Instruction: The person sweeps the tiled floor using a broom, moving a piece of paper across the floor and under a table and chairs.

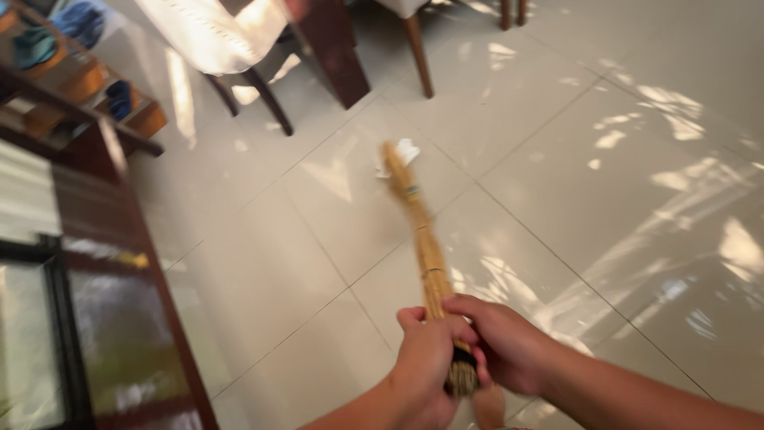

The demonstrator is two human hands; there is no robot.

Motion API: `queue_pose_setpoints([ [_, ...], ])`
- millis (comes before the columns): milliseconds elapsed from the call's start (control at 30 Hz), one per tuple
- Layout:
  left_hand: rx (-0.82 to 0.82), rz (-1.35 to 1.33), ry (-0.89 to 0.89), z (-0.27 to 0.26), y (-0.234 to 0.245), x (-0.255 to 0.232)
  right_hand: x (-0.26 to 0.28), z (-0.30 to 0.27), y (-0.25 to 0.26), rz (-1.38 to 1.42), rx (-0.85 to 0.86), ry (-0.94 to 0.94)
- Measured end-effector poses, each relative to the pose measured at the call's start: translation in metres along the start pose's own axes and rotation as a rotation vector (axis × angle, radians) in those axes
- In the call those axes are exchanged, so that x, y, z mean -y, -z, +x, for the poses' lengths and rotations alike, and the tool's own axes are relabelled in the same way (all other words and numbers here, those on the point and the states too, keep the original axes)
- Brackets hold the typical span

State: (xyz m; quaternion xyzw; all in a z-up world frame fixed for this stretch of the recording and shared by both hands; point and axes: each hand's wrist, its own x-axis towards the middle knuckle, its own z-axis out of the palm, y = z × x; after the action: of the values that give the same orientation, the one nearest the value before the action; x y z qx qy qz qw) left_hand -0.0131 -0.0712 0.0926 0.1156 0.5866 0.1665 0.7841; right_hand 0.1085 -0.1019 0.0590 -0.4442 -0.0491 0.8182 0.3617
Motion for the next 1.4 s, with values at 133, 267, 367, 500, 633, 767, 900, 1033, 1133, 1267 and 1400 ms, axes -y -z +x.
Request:
queue_pose_setpoints([
  [133, 0.191, 0.127, 0.066, 0.010, -0.025, 0.019, -0.024, -0.038, 0.023, 0.158, -0.402, 0.105],
  [267, 0.529, 0.391, 0.028, 0.095, -0.088, 0.032, -0.029, -0.017, 0.114, 0.355, -0.612, 0.516],
  [367, 0.585, 0.452, 0.182, 0.166, -0.146, 0.029, 0.003, 0.008, 0.190, 0.591, -0.522, 0.519],
  [500, 0.408, 0.462, 0.313, 0.224, -0.172, 0.026, 0.028, 0.024, 0.209, 0.641, -0.515, 0.443],
  [633, 0.221, 0.251, 0.339, 0.230, -0.126, 0.031, 0.028, 0.057, 0.173, 0.496, -0.408, 0.201],
  [767, -0.204, 0.101, 0.075, 0.198, -0.050, -0.016, 0.016, 0.109, 0.110, 0.456, -0.199, 0.022],
  [900, -0.369, 0.113, -0.186, 0.171, -0.007, -0.063, 0.029, 0.155, 0.045, 0.416, -0.064, -0.032],
  [1033, -0.311, 0.024, -0.259, 0.159, 0.010, -0.091, 0.054, 0.161, 0.008, 0.201, -0.051, -0.027],
  [1133, 0.050, -0.099, -0.270, 0.137, 0.033, -0.079, 0.062, 0.145, -0.010, 0.003, -0.038, 0.020],
  [1267, 0.185, -0.139, -0.029, 0.063, 0.074, -0.072, 0.037, 0.116, -0.046, -0.311, -0.216, 0.046],
  [1400, 0.131, 0.041, 0.062, 0.019, 0.108, -0.071, -0.014, 0.107, -0.071, -0.429, -0.469, 0.133],
])
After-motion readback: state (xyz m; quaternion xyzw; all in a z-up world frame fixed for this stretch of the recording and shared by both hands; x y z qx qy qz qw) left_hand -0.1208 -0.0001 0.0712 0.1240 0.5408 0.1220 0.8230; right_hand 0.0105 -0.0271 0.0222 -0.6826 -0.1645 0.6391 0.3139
